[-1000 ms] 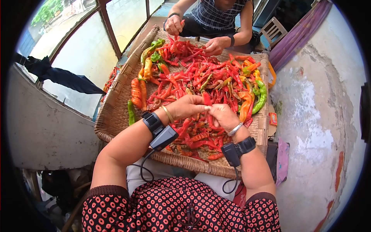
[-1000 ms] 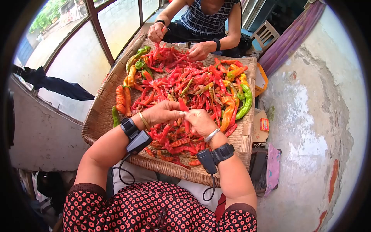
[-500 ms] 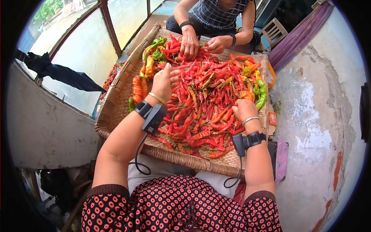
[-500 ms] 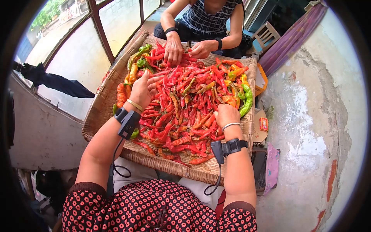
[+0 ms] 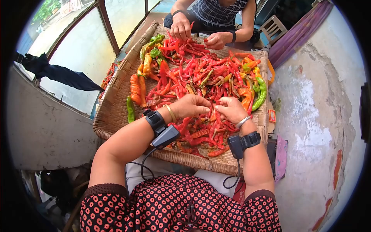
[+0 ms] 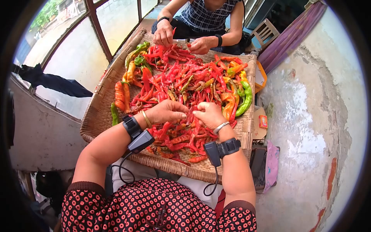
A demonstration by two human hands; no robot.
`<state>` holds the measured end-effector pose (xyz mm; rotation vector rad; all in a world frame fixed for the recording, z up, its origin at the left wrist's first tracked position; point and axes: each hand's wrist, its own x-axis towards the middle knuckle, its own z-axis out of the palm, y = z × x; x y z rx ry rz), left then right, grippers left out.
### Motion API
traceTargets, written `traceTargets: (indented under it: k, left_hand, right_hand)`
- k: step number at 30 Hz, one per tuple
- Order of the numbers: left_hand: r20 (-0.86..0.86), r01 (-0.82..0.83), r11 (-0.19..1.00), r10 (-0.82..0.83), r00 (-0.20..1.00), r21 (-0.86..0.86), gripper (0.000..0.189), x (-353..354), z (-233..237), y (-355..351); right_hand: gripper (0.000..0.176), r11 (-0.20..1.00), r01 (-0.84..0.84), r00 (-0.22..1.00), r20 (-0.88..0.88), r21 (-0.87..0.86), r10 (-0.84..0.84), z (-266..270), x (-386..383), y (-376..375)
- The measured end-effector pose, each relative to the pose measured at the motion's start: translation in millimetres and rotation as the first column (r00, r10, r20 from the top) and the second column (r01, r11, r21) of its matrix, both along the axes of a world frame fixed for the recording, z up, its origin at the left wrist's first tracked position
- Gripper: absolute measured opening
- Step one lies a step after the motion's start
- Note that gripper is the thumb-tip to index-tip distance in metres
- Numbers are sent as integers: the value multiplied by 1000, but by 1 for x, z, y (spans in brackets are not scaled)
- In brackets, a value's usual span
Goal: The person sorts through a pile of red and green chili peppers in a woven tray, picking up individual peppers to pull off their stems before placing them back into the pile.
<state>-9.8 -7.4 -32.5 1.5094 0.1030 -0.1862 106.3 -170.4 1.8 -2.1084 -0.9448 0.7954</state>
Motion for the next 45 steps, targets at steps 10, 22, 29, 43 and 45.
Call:
traceTargets:
  k: [10,22,29,43,45]
  left_hand:
    - [-68,-49,995,43,997,-89,17,-1,10,0]
    - [-152,-570,698,567,809,-433,25,2,12,36]
    - [-3,-133,990,133,991,-40,17,1,5,5]
    - [143,28,970,-64,988,241,23,-3,1,2]
    - [280,-5,950,-87,956,313,26,-3,2,-1]
  right_hand:
    - [13,971,-143,933,352,190,69,-8,8,-3]
    - [12,852,46,499,751,-522,433,-34,26,-13]
    - [7,910,-89,399,823,-405,406,5,6,-12]
    - [8,894,-133,434,786,-428,441,20,-3,-15]
    - [10,915,-290,681,612,-279,403,32,-10,-9]
